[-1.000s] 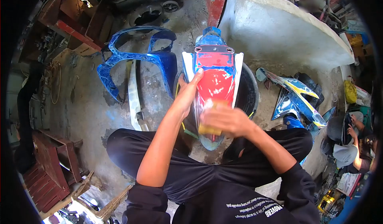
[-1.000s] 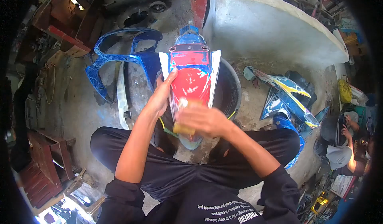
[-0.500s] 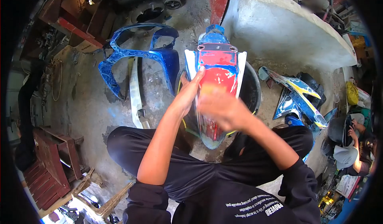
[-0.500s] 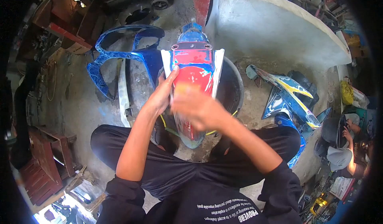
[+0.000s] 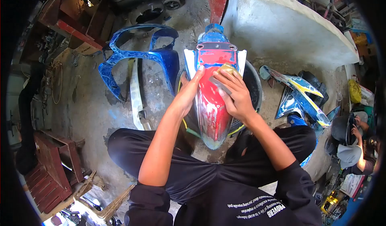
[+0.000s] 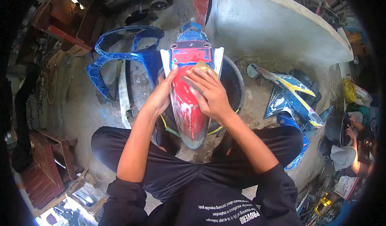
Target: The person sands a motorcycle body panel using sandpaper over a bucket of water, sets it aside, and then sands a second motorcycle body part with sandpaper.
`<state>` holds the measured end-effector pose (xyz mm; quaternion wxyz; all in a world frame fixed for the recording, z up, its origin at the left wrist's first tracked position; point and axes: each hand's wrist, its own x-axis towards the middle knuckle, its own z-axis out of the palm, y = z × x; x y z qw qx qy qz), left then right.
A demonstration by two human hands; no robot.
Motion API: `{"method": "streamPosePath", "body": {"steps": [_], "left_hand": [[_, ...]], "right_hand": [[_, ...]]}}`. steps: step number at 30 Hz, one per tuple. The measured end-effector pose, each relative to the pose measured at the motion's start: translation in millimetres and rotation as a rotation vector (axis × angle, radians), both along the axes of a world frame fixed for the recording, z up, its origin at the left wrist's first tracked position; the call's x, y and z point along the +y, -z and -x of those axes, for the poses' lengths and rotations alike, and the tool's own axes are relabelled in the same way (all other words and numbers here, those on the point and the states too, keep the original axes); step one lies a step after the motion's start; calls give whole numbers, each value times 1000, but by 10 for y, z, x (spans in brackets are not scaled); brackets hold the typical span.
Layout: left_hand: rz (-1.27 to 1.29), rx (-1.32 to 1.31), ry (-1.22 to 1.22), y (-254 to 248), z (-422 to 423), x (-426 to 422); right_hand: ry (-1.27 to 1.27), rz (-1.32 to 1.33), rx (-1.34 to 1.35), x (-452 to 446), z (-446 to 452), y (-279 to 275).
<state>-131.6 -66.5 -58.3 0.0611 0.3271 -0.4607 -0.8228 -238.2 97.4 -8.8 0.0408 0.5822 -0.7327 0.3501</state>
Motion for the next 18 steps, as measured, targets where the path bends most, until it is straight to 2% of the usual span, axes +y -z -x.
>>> {"method": "streamPosePath", "body": {"steps": [1,3,4,7,8,11,12,13,15,17,18], "left_hand": [[-5,27,1,-18,-8,8],[-4,-41,4,-74,-12,6],[-3,-35,7,-88,-6,10],[24,-73,2,-40,32,9],[18,-40,-8,-19,37,6],[39,-25,-15,-15,12,-2],[41,-36,-16,-46,-1,5],[39,-44,-15,-74,0,24],[49,-48,-18,-46,36,32],[-6,-100,-107,-15,55,43],[-10,-107,-110,6,24,63]], "right_hand": [[1,2,-4,45,-38,5],[-396,-83,-15,216,-155,15],[-457,-148,-36,306,-220,52],[-296,-31,26,271,-94,201],[-90,19,-51,175,-120,90],[-199,41,-78,208,-270,81],[-378,-14,-77,281,-308,72],[-373,-12,-76,305,-281,125],[-392,-8,123,304,-214,178],[-50,119,-135,214,-84,153],[-26,78,-112,222,-78,143]]}}
